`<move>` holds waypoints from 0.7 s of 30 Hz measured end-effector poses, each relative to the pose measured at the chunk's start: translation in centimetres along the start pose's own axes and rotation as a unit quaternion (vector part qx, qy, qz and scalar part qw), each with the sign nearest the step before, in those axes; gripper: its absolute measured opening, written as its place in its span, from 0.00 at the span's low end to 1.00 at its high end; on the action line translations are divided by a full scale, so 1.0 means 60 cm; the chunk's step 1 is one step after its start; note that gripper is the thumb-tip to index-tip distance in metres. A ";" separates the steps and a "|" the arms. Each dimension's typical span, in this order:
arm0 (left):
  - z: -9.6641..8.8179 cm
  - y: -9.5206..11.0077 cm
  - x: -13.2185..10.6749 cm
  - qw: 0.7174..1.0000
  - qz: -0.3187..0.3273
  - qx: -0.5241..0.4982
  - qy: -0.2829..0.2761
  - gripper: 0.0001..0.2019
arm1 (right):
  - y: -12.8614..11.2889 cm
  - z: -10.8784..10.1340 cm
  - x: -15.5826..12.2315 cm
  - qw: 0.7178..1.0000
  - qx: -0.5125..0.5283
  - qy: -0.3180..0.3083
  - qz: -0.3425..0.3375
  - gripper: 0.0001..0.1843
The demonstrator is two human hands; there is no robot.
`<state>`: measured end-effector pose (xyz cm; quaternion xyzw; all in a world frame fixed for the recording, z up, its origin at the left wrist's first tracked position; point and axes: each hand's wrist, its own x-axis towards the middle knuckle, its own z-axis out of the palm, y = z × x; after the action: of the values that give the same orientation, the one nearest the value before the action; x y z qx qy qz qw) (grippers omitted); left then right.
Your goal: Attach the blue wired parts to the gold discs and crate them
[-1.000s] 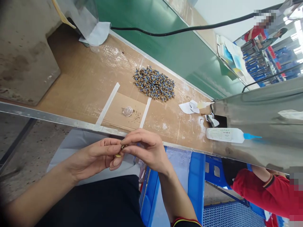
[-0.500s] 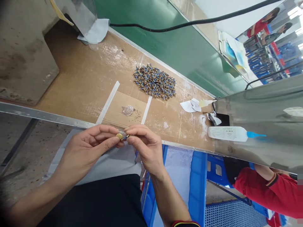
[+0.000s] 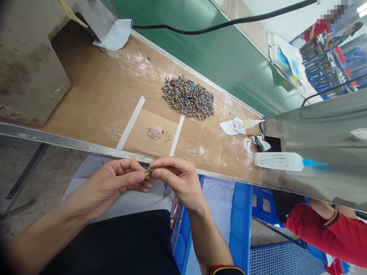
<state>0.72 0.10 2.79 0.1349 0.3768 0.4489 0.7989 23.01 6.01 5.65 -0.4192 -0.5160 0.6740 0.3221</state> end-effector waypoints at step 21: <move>-0.035 0.005 0.039 0.960 0.188 0.122 0.166 0.14 | 0.018 -0.029 0.134 0.876 -0.346 0.145 -0.304 0.07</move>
<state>-0.24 1.90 0.39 0.2230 0.5241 0.5579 0.6036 20.99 13.43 2.52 -0.4191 -0.7660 0.2531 0.4165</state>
